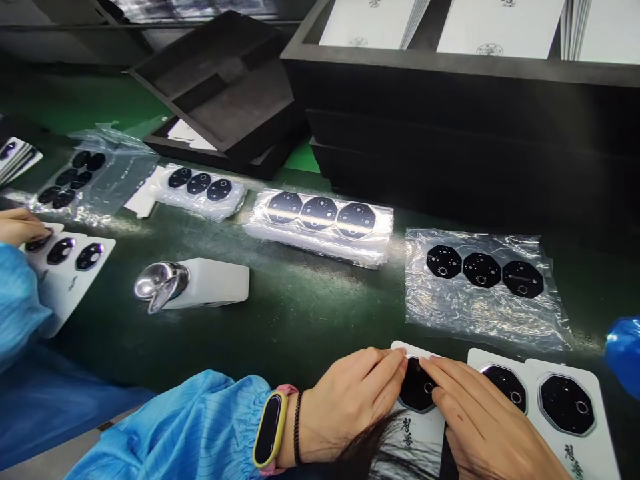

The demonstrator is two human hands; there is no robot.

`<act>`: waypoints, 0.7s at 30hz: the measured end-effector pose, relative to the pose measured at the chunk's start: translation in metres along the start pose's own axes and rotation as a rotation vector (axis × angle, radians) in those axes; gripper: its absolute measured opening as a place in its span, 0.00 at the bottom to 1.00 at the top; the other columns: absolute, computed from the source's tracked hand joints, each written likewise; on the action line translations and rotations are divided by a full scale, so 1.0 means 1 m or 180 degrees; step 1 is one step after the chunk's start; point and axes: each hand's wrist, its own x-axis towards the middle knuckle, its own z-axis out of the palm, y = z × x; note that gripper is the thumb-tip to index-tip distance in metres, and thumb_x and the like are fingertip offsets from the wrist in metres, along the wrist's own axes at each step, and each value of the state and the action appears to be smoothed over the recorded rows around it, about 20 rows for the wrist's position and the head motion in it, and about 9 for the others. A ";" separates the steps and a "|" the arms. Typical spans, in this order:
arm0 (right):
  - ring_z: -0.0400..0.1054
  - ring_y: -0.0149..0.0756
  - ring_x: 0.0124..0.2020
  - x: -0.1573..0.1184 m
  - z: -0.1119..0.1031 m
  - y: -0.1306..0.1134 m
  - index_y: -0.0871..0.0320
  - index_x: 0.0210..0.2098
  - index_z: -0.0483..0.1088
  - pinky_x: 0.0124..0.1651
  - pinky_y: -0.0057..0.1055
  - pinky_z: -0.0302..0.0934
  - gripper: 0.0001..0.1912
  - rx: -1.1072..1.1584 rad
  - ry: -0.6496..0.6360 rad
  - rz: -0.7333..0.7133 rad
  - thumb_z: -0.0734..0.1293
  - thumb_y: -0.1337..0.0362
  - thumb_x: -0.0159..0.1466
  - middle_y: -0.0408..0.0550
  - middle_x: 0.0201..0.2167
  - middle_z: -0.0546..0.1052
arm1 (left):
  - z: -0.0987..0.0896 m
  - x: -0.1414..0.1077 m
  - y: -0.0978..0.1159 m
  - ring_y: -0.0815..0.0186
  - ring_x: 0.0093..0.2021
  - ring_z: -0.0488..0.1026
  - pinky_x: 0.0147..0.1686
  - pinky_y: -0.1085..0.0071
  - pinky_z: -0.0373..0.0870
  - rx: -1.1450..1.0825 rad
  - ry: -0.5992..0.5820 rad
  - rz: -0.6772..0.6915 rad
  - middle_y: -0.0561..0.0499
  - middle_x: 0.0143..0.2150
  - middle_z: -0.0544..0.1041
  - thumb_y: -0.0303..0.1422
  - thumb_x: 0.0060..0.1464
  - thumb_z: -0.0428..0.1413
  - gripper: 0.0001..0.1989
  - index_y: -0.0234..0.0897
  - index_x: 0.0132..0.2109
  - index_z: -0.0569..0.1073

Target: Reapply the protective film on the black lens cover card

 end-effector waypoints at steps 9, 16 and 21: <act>0.73 0.49 0.47 -0.020 -0.006 0.007 0.65 0.38 0.74 0.47 0.42 0.72 0.20 -0.0238 -0.0547 -0.0273 0.55 0.80 0.55 0.61 0.42 0.79 | -0.003 0.000 0.000 0.66 0.33 0.70 0.34 0.74 0.74 0.0161 -0.0043 0.0026 0.42 0.42 0.79 0.19 0.61 0.38 0.20 0.23 0.43 0.75; 0.75 0.50 0.43 -0.026 -0.011 -0.001 0.63 0.36 0.75 0.40 0.44 0.74 0.19 -0.0284 -0.0553 -0.0361 0.53 0.73 0.60 0.61 0.41 0.79 | 0.003 0.000 0.003 0.66 0.35 0.72 0.35 0.75 0.73 0.0282 0.0090 0.0039 0.42 0.42 0.79 0.18 0.60 0.40 0.18 0.23 0.42 0.75; 0.76 0.39 0.41 -0.036 -0.011 -0.011 0.57 0.33 0.75 0.42 0.29 0.74 0.17 -0.0558 -0.0867 -0.0823 0.56 0.74 0.61 0.50 0.42 0.80 | 0.001 0.001 0.006 0.63 0.40 0.75 0.41 0.73 0.75 0.0370 0.0036 0.0076 0.41 0.43 0.80 0.18 0.60 0.37 0.21 0.21 0.43 0.75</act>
